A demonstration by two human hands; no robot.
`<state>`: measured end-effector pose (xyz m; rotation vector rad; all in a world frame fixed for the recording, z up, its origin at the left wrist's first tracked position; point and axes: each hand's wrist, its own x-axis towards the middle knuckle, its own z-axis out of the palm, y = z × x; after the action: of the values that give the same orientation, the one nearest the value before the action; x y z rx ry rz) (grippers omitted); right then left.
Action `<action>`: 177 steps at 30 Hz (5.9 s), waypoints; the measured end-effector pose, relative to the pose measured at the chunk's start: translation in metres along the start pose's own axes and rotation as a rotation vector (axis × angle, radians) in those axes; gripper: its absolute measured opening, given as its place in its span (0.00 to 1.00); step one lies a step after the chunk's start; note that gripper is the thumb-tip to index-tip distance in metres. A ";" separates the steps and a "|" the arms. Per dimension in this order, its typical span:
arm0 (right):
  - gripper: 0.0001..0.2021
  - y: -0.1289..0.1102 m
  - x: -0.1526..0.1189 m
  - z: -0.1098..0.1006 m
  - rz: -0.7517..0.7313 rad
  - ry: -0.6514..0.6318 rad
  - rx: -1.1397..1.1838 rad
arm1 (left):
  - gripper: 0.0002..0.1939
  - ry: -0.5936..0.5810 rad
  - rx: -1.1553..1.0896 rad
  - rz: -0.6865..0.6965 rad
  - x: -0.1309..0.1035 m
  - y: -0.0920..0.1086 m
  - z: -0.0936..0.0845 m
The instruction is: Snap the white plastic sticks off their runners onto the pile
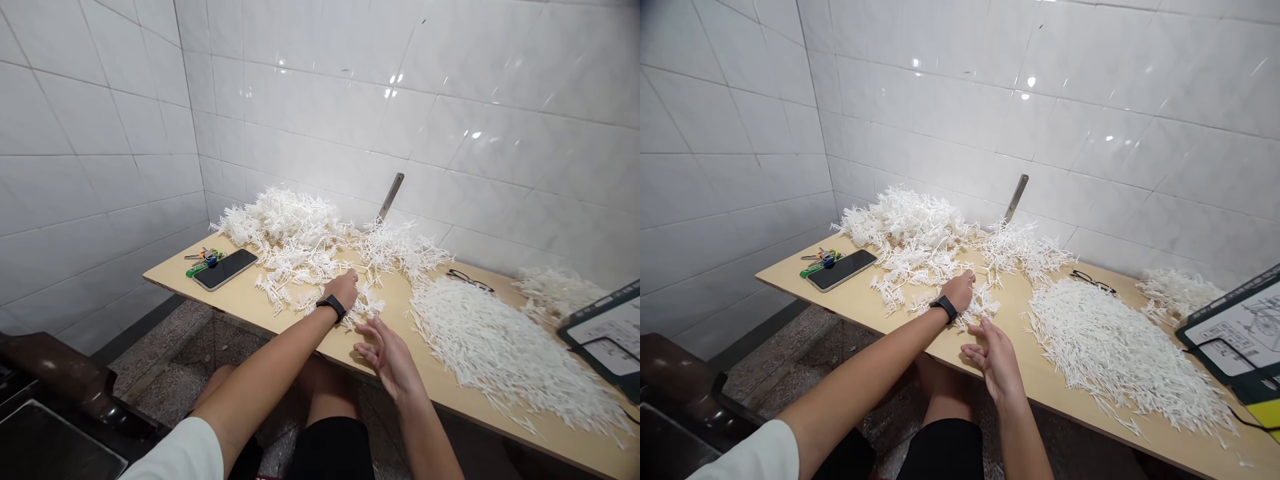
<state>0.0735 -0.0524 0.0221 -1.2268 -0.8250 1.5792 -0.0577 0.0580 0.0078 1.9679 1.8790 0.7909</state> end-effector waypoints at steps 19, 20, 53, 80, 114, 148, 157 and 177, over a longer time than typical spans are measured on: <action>0.19 0.008 0.032 0.016 -0.032 -0.027 0.178 | 0.16 0.091 -0.080 0.097 -0.005 0.006 -0.007; 0.17 0.009 0.032 0.017 -0.014 -0.030 0.200 | 0.16 0.097 -0.078 0.097 -0.006 0.007 -0.008; 0.09 0.009 0.000 0.010 0.116 -0.355 0.486 | 0.14 0.091 -0.059 0.159 -0.005 0.005 -0.001; 0.07 0.019 0.000 0.013 0.192 -0.320 0.534 | 0.14 -0.089 0.022 0.156 0.000 0.004 0.002; 0.13 0.039 -0.060 0.038 0.068 -0.309 0.113 | 0.15 -0.091 -0.050 0.073 0.012 -0.010 0.005; 0.23 0.006 0.004 0.050 0.455 -0.286 0.670 | 0.13 0.091 -0.001 0.034 0.003 -0.002 -0.006; 0.20 0.006 0.007 0.046 0.383 -0.105 0.429 | 0.13 0.241 0.210 0.171 -0.005 0.009 -0.004; 0.19 0.023 -0.024 0.044 0.070 -0.188 0.265 | 0.15 0.045 0.028 -0.007 -0.005 0.002 -0.006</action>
<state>0.0261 -0.0806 0.0210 -0.9370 -0.6691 1.8167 -0.0595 0.0523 0.0128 1.9743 1.9314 0.8177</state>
